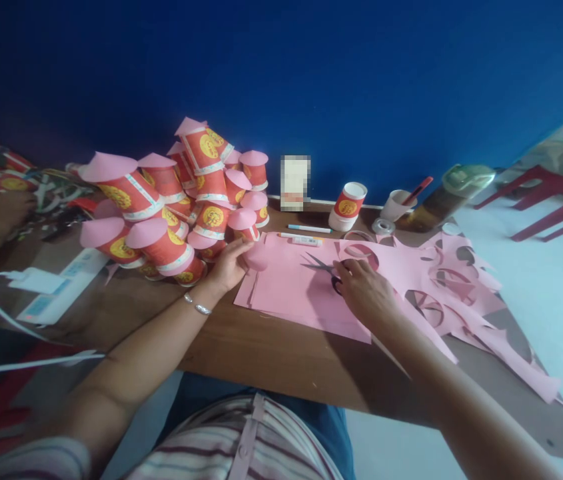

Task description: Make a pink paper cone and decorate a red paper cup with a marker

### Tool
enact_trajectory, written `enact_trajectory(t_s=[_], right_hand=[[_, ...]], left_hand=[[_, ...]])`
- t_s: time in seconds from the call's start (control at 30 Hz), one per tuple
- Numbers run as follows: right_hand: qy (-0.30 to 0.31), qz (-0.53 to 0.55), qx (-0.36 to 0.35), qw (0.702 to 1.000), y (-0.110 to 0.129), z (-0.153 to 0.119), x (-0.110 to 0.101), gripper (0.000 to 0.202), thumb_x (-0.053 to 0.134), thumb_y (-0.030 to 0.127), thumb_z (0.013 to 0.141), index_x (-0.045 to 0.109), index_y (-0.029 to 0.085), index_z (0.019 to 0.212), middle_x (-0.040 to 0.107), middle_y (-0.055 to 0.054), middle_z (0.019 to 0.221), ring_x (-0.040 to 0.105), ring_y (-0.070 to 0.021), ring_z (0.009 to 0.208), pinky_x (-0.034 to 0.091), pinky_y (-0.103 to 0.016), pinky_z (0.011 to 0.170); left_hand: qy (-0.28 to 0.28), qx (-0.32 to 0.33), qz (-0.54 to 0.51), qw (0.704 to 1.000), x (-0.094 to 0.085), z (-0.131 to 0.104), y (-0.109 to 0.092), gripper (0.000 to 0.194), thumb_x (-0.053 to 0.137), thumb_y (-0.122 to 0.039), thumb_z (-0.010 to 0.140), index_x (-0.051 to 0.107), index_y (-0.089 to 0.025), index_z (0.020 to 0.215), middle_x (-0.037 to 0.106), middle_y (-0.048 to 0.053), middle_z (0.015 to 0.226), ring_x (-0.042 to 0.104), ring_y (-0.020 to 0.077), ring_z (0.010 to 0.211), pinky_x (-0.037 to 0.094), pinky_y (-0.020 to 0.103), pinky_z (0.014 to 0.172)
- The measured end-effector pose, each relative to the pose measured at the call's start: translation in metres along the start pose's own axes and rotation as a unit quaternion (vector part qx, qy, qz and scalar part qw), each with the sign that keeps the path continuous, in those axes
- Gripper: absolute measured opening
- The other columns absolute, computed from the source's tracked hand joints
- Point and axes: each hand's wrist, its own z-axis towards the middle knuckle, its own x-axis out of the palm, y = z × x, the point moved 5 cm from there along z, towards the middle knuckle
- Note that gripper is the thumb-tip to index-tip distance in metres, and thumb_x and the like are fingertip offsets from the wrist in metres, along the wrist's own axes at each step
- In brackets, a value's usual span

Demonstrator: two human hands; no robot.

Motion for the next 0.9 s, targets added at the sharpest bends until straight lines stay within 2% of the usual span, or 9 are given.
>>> enact_trajectory(t_s=[0.17,0.27,0.33,0.4,0.53,0.67,0.77,0.83,0.9], right_hand=[[0.067,0.026,0.048,0.996,-0.008,0.003,-0.008,0.025,0.060,0.028,0.098,0.078,0.027,0.114,0.079,-0.011,0.113,0.071,-0.0296,0.105,0.055,-0.034,0.069],[-0.016,0.170,0.080,0.982,0.006,0.013,-0.028,0.029,0.059,0.039,0.100,0.081,0.022,0.107,0.078,-0.014,0.107,0.071,-0.0284,0.097,0.052,-0.033,0.065],[-0.026,0.352,0.091,0.931,0.023,0.026,-0.030,0.035,0.067,0.050,0.094,0.081,0.021,0.107,0.078,-0.012,0.089,0.068,-0.0222,0.076,0.051,-0.032,0.063],[0.032,0.514,0.112,0.850,0.045,0.041,-0.020,0.046,0.071,0.059,0.087,0.080,0.019,0.109,0.074,-0.007,0.078,0.063,-0.0181,0.065,0.047,-0.030,0.057],[0.100,0.672,0.129,0.723,0.080,0.063,0.002,0.050,0.084,0.062,0.070,0.077,0.016,0.087,0.060,0.001,0.061,0.050,-0.0113,0.055,0.036,-0.025,0.051],[0.085,0.725,0.139,0.669,0.081,0.069,0.007,0.046,0.088,0.060,0.064,0.070,0.018,0.070,0.056,0.003,0.057,0.043,-0.0093,0.053,0.033,-0.026,0.051],[0.029,0.751,0.161,0.640,0.059,0.072,-0.002,0.042,0.087,0.056,0.067,0.066,0.020,0.069,0.052,0.004,0.057,0.041,-0.0095,0.053,0.032,-0.026,0.050],[-0.029,0.758,0.180,0.626,0.040,0.075,-0.010,0.039,0.085,0.054,0.072,0.064,0.021,0.072,0.052,0.003,0.061,0.042,-0.0095,0.054,0.030,-0.025,0.049],[-0.055,0.756,0.182,0.626,0.031,0.081,-0.015,0.040,0.084,0.053,0.073,0.060,0.021,0.071,0.048,0.005,0.060,0.039,-0.0088,0.051,0.028,-0.025,0.047]], left_hand=[[-0.011,-0.007,-0.004,1.000,0.000,0.001,0.002,0.023,0.090,-0.022,0.065,0.071,-0.014,0.075,0.072,0.000,0.076,0.062,0.0108,0.069,0.044,0.022,0.062],[-0.025,-0.012,-0.012,1.000,0.000,0.000,0.004,0.024,0.092,-0.019,0.062,0.070,-0.015,0.073,0.069,-0.002,0.072,0.061,0.0091,0.066,0.043,0.020,0.059],[-0.022,-0.017,-0.010,1.000,0.002,-0.001,0.005,0.027,0.093,-0.019,0.061,0.069,-0.015,0.071,0.066,-0.003,0.068,0.059,0.0082,0.063,0.043,0.019,0.057],[-0.006,-0.024,0.002,1.000,0.004,-0.003,0.007,0.029,0.095,-0.021,0.061,0.068,-0.014,0.070,0.065,-0.003,0.066,0.057,0.0080,0.060,0.043,0.019,0.056],[0.061,-0.049,0.035,0.996,0.011,-0.007,0.011,0.037,0.097,-0.032,0.063,0.065,-0.015,0.070,0.063,-0.002,0.064,0.056,0.0092,0.057,0.044,0.021,0.054],[0.060,-0.014,0.031,0.998,0.012,-0.006,0.009,0.041,0.097,-0.041,0.065,0.066,-0.015,0.075,0.064,-0.001,0.069,0.057,0.0099,0.061,0.043,0.022,0.056],[0.022,0.083,0.106,0.991,0.009,-0.012,-0.003,0.036,0.090,-0.044,0.076,0.065,-0.018,0.072,0.057,-0.003,0.062,0.050,0.0103,0.058,0.037,0.024,0.056],[0.006,0.175,0.178,0.968,0.010,-0.024,-0.015,0.040,0.092,-0.030,0.075,0.058,-0.019,0.058,0.047,-0.004,0.054,0.040,0.0089,0.056,0.032,0.025,0.058],[0.084,0.182,0.259,0.945,0.023,-0.038,-0.013,0.043,0.092,-0.021,0.073,0.055,-0.019,0.049,0.044,-0.003,0.051,0.035,0.0094,0.056,0.032,0.027,0.061]])
